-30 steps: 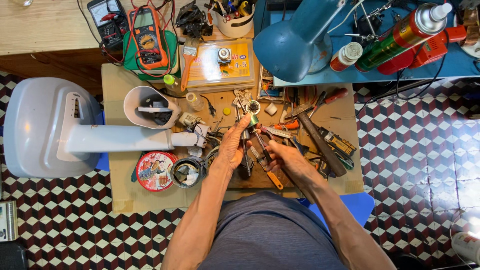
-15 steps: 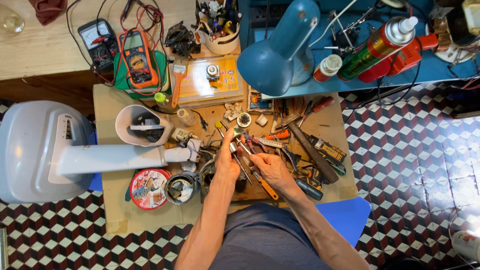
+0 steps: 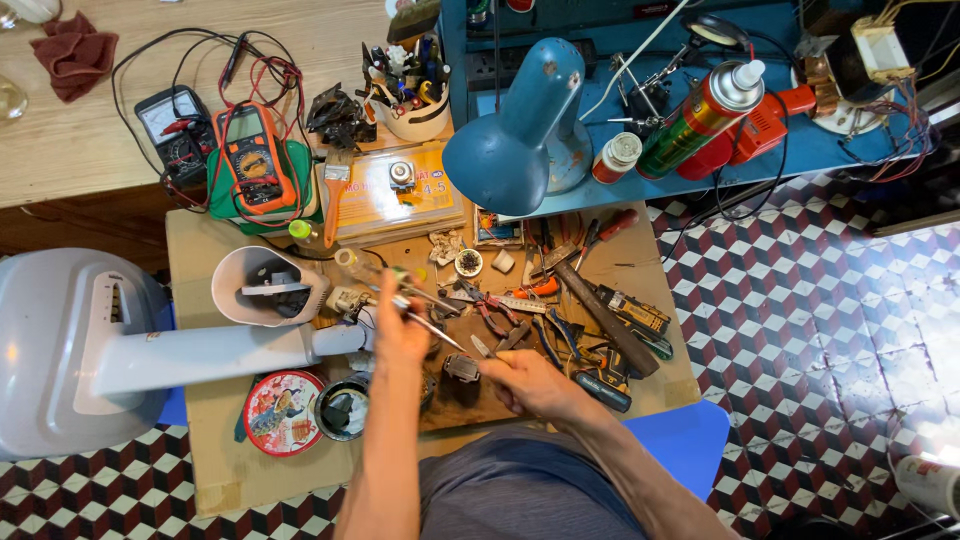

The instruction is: The person uses pliers and a screwdriver to disassemble and reassemble a small cylindrical electrical component on a cluttered workbench. They repeatedly adjust and inspect the component while handling various tools and parts.

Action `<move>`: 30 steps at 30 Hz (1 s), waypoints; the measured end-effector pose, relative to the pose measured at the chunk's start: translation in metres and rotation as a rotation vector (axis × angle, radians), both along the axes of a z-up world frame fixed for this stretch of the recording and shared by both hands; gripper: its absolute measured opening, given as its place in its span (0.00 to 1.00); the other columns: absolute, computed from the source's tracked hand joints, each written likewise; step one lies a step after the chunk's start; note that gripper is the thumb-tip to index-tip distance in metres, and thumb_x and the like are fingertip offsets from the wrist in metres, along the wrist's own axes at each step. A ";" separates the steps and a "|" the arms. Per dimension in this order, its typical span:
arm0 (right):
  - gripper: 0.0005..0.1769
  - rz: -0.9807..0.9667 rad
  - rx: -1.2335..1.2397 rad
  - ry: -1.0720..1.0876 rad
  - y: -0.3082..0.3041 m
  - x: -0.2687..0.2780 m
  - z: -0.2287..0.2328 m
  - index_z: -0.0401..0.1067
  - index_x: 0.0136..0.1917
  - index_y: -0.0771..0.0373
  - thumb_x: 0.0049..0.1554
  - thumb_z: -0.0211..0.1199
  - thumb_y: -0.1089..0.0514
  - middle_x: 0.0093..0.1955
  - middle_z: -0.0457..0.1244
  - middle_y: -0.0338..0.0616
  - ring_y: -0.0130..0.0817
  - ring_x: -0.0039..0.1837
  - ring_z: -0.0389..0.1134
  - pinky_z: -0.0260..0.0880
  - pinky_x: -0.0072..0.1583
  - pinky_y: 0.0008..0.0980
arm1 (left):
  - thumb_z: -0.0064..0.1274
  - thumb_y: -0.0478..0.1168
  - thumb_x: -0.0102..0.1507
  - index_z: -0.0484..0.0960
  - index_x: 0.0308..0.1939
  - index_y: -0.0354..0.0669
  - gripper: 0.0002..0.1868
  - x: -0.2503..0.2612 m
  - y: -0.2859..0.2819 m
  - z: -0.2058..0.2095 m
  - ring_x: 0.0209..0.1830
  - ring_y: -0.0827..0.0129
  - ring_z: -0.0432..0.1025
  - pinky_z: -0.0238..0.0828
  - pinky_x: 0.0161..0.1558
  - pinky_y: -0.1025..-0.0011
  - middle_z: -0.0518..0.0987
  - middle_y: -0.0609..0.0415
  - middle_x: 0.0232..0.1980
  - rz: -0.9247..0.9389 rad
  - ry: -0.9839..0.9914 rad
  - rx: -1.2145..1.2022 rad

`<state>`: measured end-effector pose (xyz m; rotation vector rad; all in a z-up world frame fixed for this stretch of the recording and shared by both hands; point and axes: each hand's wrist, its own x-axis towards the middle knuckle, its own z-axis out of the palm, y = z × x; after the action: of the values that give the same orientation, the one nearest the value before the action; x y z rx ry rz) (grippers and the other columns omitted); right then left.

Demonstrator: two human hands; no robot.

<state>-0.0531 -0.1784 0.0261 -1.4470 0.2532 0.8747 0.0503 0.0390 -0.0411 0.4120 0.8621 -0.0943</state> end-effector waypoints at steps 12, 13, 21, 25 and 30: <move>0.20 -0.178 -0.844 -0.771 -0.059 0.159 -0.012 0.68 0.59 0.64 0.60 0.61 0.50 0.44 0.68 0.59 0.57 0.47 0.70 0.68 0.49 0.50 | 0.63 0.49 0.59 0.78 0.56 0.41 0.26 -0.041 0.015 0.049 0.35 0.74 0.78 0.64 0.21 0.84 0.85 0.49 0.43 -0.179 0.008 0.185; 0.21 -0.197 -0.795 -0.828 -0.058 0.171 -0.016 0.67 0.62 0.64 0.60 0.60 0.51 0.46 0.69 0.58 0.58 0.48 0.70 0.67 0.49 0.51 | 0.64 0.49 0.58 0.78 0.55 0.40 0.26 -0.047 0.007 0.050 0.35 0.74 0.78 0.64 0.21 0.84 0.85 0.49 0.42 -0.200 0.014 0.174; 0.11 -0.184 -0.977 -1.073 -0.054 0.194 -0.040 0.70 0.58 0.60 0.62 0.59 0.59 0.53 0.67 0.58 0.60 0.53 0.69 0.69 0.52 0.52 | 0.65 0.50 0.57 0.82 0.52 0.40 0.24 -0.072 -0.019 0.033 0.37 0.74 0.79 0.64 0.21 0.82 0.86 0.51 0.42 -0.264 0.078 0.171; 0.19 -0.251 -0.900 -1.106 -0.051 0.184 -0.033 0.67 0.65 0.62 0.61 0.61 0.58 0.56 0.64 0.60 0.62 0.54 0.68 0.69 0.53 0.53 | 0.65 0.49 0.57 0.81 0.52 0.41 0.24 -0.069 -0.022 0.042 0.39 0.73 0.80 0.65 0.22 0.83 0.86 0.51 0.43 -0.287 0.088 0.189; 0.18 -0.292 -0.818 -0.942 -0.053 0.182 -0.023 0.66 0.63 0.62 0.62 0.62 0.54 0.54 0.66 0.57 0.52 0.51 0.71 0.71 0.52 0.46 | 0.65 0.50 0.58 0.81 0.52 0.40 0.23 -0.061 -0.028 0.049 0.39 0.73 0.80 0.64 0.21 0.82 0.86 0.53 0.42 -0.318 0.043 0.188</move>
<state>0.1292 -0.2309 0.0035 -2.3361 0.0902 -0.2621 -0.0111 0.0108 0.0083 0.7242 0.8455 -0.3185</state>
